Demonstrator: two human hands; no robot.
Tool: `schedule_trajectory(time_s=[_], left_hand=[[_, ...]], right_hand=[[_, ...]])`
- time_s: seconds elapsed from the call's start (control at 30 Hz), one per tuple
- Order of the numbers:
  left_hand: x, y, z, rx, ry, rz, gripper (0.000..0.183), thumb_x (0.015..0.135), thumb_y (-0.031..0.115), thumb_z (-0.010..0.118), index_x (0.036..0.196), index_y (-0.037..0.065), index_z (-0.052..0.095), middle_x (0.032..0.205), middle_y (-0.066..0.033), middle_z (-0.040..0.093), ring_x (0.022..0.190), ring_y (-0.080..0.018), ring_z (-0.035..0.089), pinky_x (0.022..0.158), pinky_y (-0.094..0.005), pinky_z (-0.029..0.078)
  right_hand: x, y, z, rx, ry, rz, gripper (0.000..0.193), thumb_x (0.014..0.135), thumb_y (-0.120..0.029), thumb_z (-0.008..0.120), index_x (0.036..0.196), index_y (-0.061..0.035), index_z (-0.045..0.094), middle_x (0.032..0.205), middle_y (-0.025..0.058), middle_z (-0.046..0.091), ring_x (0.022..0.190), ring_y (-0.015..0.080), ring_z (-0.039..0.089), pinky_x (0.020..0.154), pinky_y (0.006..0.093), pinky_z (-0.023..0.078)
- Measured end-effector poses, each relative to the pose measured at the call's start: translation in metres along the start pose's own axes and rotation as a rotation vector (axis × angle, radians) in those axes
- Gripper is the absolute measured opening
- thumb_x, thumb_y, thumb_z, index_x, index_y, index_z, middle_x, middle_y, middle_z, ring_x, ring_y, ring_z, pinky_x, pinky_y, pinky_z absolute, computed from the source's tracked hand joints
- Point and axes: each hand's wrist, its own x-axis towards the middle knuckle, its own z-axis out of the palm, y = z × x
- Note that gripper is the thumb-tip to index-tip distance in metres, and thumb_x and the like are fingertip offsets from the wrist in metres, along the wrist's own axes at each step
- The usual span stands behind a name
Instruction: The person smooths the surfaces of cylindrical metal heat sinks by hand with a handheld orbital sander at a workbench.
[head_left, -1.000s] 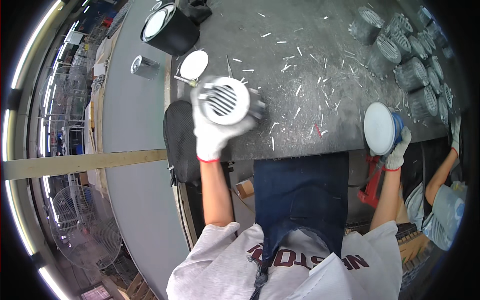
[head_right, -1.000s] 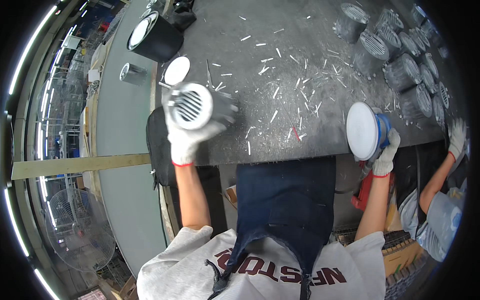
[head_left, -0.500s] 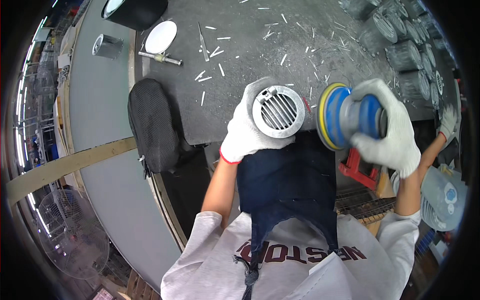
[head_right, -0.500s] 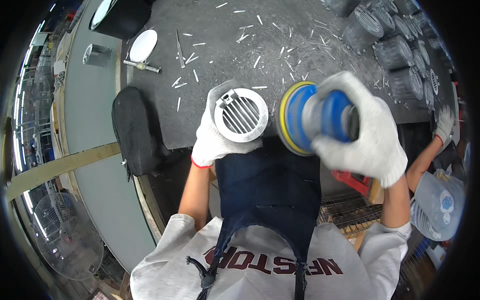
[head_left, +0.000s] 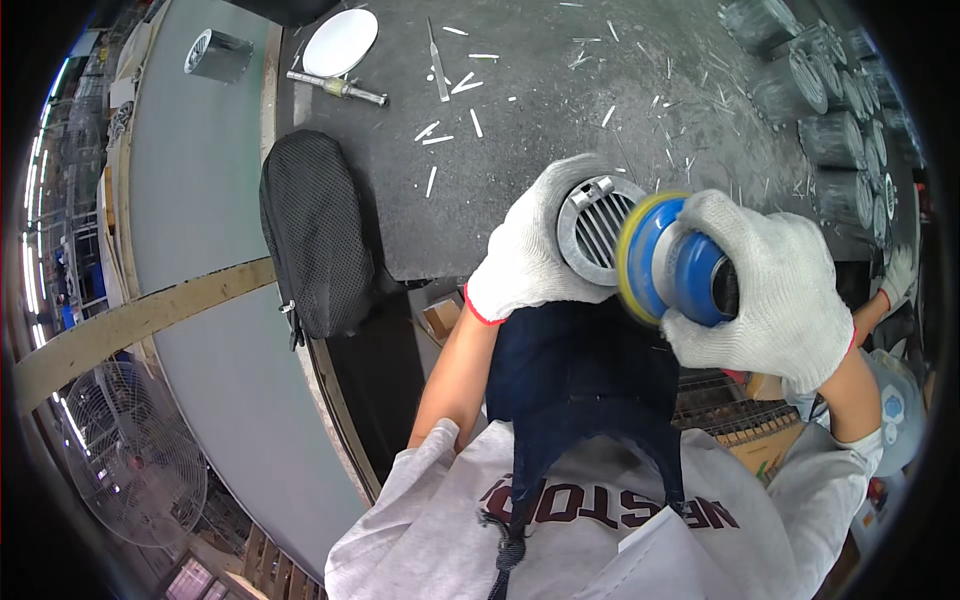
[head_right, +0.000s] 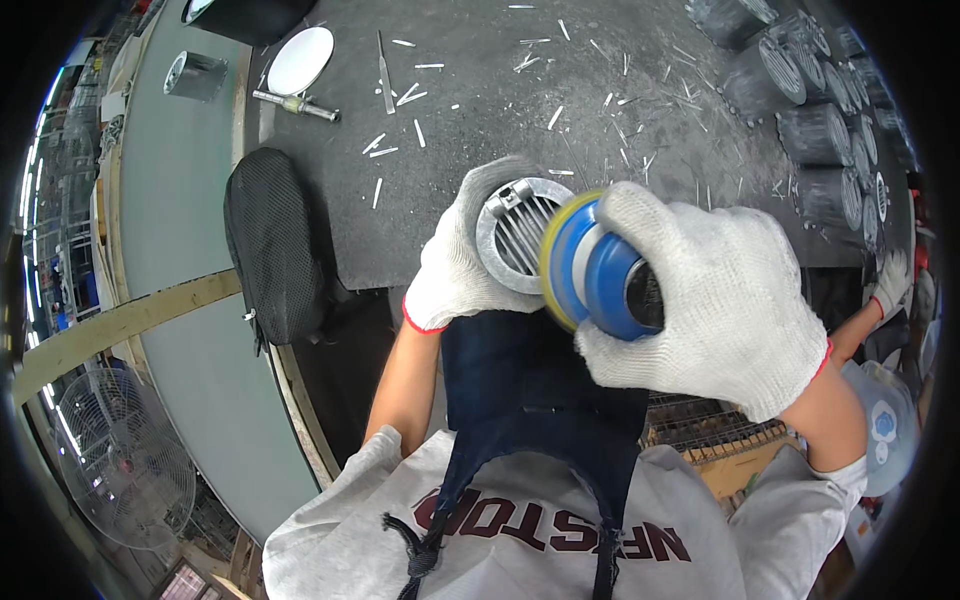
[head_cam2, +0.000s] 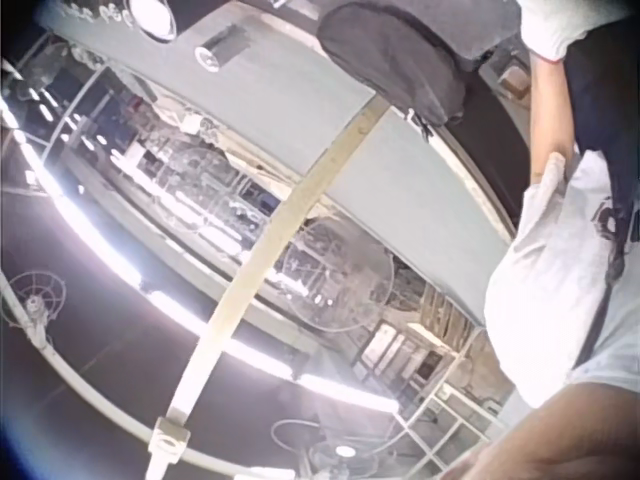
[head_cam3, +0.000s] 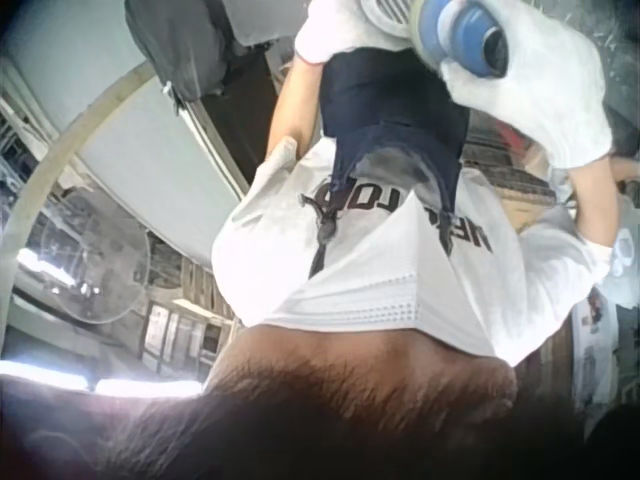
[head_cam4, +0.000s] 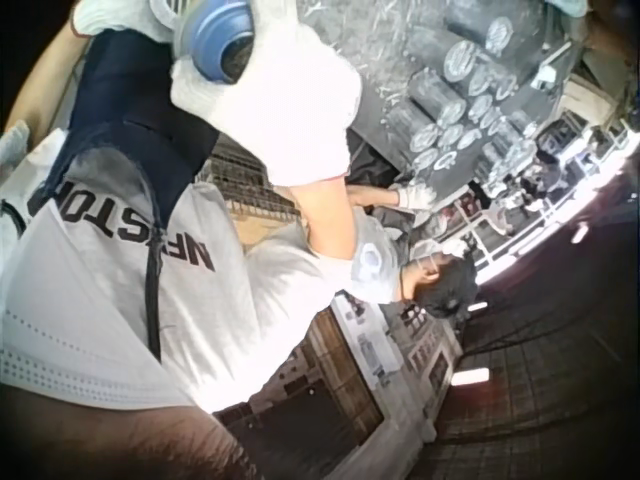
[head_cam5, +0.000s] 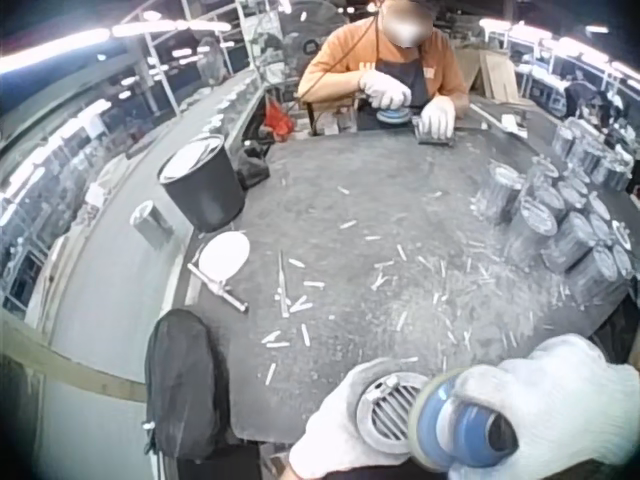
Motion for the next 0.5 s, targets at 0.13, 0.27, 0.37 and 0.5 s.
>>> schedule_trajectory(time_s=[0.13,0.27,0.37,0.5], left_hand=[[0.001,0.003,0.0,-0.055,-0.025,-0.078,0.12,0.059,0.023,0.115,0.165,0.005,0.062,0.158,-0.0193,0.071,0.147,-0.0384,0.074,0.125,-0.0489,0.06],[0.002,0.008,0.0,0.006,-0.019,-0.065,0.12,0.059,0.024,0.115,0.165,0.005,0.063,0.157,-0.0181,0.072,0.146,-0.0377,0.074,0.124,-0.0488,0.061],[0.006,0.015,-0.004,-0.003,-0.048,-0.189,0.121,0.058,0.025,0.115,0.165,0.005,0.063,0.155,-0.0172,0.073,0.146,-0.0377,0.074,0.124,-0.0487,0.061],[0.015,0.024,-0.022,-0.032,-0.102,-0.193,0.123,0.056,0.026,0.114,0.165,0.004,0.061,0.154,-0.019,0.075,0.145,-0.0378,0.075,0.123,-0.046,0.06]], right_hand=[[-0.008,0.005,-0.003,-0.014,0.08,0.005,0.073,0.065,-0.033,0.1,0.13,-0.0102,0.074,0.097,0.0189,0.083,0.089,0.0473,0.084,0.083,0.0519,0.067],[-0.028,0.024,-0.003,0.097,0.019,0.142,0.07,0.07,-0.033,0.099,0.13,-0.0093,0.073,0.104,0.0195,0.084,0.09,0.0464,0.085,0.083,0.0522,0.067],[-0.059,0.067,0.014,0.208,0.186,0.203,0.065,0.074,-0.026,0.094,0.132,-0.0084,0.069,0.109,0.0178,0.078,0.101,0.0391,0.085,0.097,0.0447,0.065],[-0.107,0.173,0.073,0.996,0.381,0.539,0.067,0.085,-0.025,0.082,0.147,-0.0076,0.064,0.114,0.0058,0.069,0.079,0.0109,0.068,0.066,0.0264,0.055]])
